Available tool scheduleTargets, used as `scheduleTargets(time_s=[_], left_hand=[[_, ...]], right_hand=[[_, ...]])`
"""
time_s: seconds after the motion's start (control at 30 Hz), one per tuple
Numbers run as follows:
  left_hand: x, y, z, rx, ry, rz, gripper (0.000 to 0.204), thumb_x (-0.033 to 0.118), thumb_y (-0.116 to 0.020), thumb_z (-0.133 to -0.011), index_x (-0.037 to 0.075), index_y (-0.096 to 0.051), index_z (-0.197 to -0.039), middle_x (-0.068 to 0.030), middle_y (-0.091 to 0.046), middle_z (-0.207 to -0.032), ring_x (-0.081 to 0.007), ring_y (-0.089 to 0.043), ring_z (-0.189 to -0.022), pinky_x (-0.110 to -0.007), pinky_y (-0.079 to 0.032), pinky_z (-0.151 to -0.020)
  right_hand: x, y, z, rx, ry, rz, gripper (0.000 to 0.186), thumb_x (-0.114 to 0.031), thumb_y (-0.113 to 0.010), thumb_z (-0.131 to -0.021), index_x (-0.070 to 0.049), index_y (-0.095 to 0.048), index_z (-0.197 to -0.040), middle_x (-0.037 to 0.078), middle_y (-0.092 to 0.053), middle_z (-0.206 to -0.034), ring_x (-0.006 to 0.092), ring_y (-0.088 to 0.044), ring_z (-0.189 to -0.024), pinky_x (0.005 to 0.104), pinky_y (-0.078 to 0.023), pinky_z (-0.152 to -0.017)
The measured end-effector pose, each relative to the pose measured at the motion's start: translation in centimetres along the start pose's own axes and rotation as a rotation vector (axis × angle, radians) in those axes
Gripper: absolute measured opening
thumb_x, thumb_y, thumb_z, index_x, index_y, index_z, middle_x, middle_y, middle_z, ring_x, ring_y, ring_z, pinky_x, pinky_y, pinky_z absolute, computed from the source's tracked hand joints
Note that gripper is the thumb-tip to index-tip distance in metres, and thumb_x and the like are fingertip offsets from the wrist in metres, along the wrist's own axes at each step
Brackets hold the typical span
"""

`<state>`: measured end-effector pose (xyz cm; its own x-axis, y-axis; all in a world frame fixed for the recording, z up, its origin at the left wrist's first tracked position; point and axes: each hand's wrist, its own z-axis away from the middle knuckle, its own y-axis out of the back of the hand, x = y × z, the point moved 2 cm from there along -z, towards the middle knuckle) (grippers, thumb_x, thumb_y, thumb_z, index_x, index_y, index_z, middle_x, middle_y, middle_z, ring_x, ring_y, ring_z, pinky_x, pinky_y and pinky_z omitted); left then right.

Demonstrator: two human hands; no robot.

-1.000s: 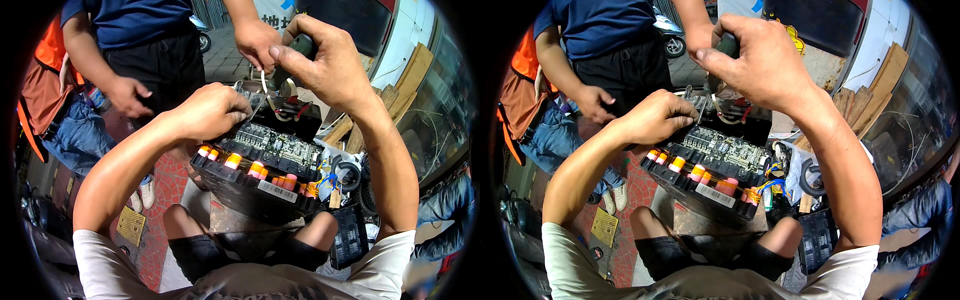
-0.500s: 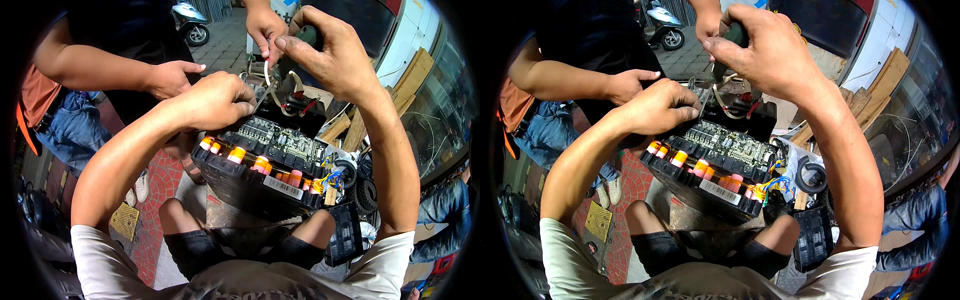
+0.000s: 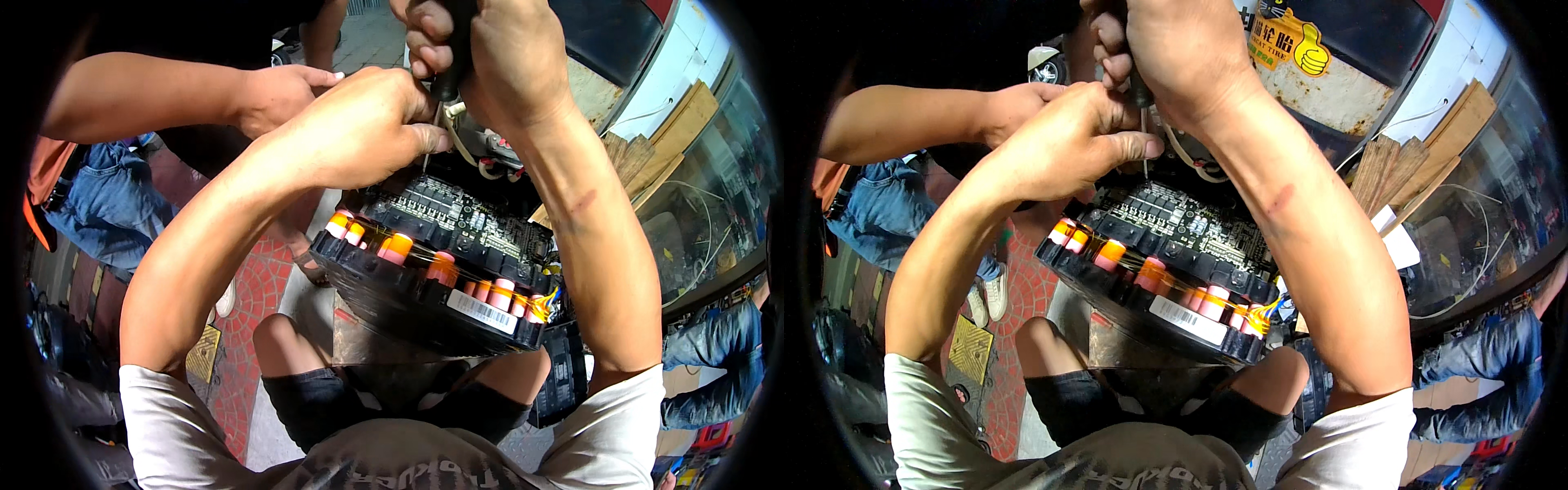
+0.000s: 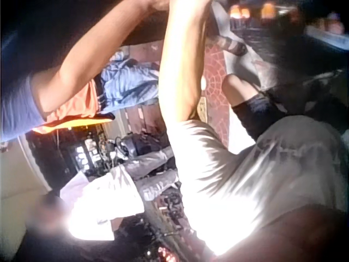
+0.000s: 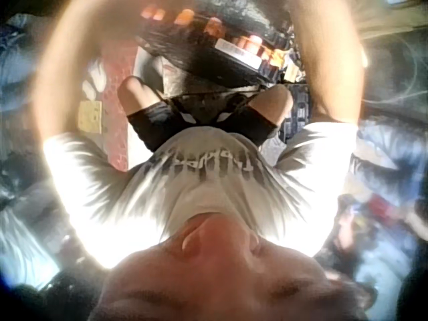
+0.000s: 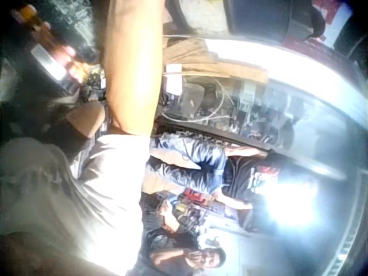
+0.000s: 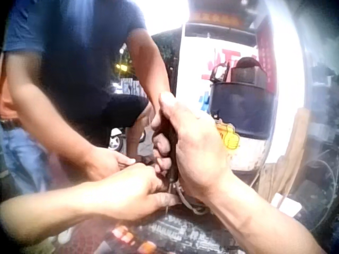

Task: The person uses a screwdriver to loosen screws on a circuit board attached to a large battery pack, then pulls on and repositions the attached wiring harness.

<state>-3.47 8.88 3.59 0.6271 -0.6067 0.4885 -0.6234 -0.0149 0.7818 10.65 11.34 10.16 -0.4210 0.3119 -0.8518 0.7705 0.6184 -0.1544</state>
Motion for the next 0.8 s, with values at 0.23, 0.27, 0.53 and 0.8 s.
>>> scheduleTargets(time_s=[0.23, 0.27, 0.53, 0.8], left_hand=[[-0.2, 0.4, -0.3, -0.03, -0.056, -0.107, 0.036, 0.025, -0.072, -0.105, -0.007, -0.073, -0.087, -0.0096, -0.06, -0.059, -0.0137, -0.061, -0.057, -0.036, -0.047, -0.054], [-0.4, 0.2, -0.3, -0.035, -0.036, -0.081, 0.035, 0.025, -0.072, -0.105, -0.006, -0.073, -0.088, -0.009, -0.061, -0.06, -0.0137, -0.061, -0.057, -0.036, -0.047, -0.054], [-1.3, -0.1, -0.3, -0.007, -0.059, 0.01, 0.026, 0.019, -0.071, -0.104, -0.004, -0.074, -0.094, -0.0092, -0.065, -0.067, -0.0149, -0.06, -0.06, -0.035, -0.049, -0.057], [-1.5, 0.1, -0.3, -0.088, 0.025, 0.033, 0.023, 0.017, -0.068, -0.105, -0.004, -0.076, -0.099, -0.0058, -0.07, -0.072, -0.0132, -0.063, -0.06, -0.03, -0.051, -0.056]], right_hand=[[1.6, 1.2, -2.0, -0.078, -0.043, -0.195, 0.043, -0.042, -0.039, -0.113, -0.01, -0.054, -0.088, 0.0, -0.042, -0.055, 0.0146, -0.036, -0.038, 0.0292, -0.033, -0.037], [1.7, 1.5, -2.1, -0.116, -0.002, -0.133, 0.041, -0.04, -0.039, -0.113, -0.011, -0.053, -0.087, 0.0, -0.041, -0.055, 0.0153, -0.036, -0.036, 0.0297, -0.034, -0.036], [0.5, -1.3, -0.5, 0.229, 0.093, 0.02, 0.025, -0.023, -0.044, -0.109, -0.002, -0.059, -0.106, 0.002, -0.05, -0.069, 0.0169, -0.051, -0.054, 0.0288, -0.044, -0.046], [0.5, -2.0, -0.8, 0.158, 0.003, -0.021, 0.022, -0.022, -0.048, -0.107, -0.004, -0.059, -0.107, -0.001, -0.049, -0.07, 0.0132, -0.046, -0.057, 0.027, -0.037, -0.047]])
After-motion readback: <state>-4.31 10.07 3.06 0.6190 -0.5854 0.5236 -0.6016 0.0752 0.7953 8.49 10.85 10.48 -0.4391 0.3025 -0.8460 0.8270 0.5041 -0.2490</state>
